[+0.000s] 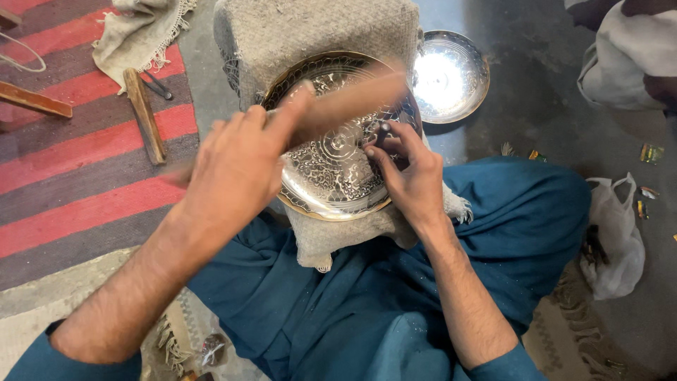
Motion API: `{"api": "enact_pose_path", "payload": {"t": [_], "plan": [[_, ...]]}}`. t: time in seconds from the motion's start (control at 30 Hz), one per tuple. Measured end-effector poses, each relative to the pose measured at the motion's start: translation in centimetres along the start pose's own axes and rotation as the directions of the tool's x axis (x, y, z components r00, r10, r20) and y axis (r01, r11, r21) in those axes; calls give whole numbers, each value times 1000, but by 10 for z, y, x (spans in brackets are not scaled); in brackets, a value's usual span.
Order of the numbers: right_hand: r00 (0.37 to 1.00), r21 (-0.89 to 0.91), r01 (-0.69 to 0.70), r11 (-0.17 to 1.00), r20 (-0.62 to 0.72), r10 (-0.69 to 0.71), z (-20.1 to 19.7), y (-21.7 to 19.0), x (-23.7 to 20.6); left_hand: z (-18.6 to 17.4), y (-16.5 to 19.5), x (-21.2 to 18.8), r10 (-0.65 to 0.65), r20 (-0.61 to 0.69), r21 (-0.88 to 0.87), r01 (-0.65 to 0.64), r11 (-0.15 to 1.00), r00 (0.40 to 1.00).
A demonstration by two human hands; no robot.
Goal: The person sits cross-legged on the floor with an engraved brass tray resting on a cloth-covered cushion. They hold a punch against the tray's patterned surface with one hand and repeatedly strike the punch with a wooden mallet held in the other hand, repositioning the punch across the tray's central design as they work.
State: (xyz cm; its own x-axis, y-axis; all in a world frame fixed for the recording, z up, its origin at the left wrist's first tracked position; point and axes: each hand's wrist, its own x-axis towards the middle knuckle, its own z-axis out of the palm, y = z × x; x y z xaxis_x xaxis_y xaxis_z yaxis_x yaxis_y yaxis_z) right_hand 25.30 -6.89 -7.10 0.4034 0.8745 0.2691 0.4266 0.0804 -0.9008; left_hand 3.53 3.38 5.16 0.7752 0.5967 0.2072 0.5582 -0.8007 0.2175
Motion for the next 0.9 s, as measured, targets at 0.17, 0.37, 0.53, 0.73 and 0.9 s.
{"api": "enact_pose_path", "payload": {"t": [0.17, 0.37, 0.53, 0.73, 0.9], "plan": [[999, -35, 27, 999, -22, -28, 2, -2, 1, 4, 3, 0, -20, 4, 31, 20, 999, 1000], [998, -52, 32, 998, -45, -34, 2, 0, 0, 4, -2, -1, 5, -35, 19, -5, 1000, 999], [998, -16, 43, 999, -47, -44, 3, 1, 1, 6, -6, -3, 28, -64, 110, -21, 994, 998], [999, -14, 19, 1000, -48, -20, 4, 1, 0, 8, -8, -4, 26, -67, 95, -20, 995, 997], [998, -4, 49, 999, -39, -49, 3, 0, 1, 9, -6, -5, 83, -107, 267, -52, 962, 991]]}}
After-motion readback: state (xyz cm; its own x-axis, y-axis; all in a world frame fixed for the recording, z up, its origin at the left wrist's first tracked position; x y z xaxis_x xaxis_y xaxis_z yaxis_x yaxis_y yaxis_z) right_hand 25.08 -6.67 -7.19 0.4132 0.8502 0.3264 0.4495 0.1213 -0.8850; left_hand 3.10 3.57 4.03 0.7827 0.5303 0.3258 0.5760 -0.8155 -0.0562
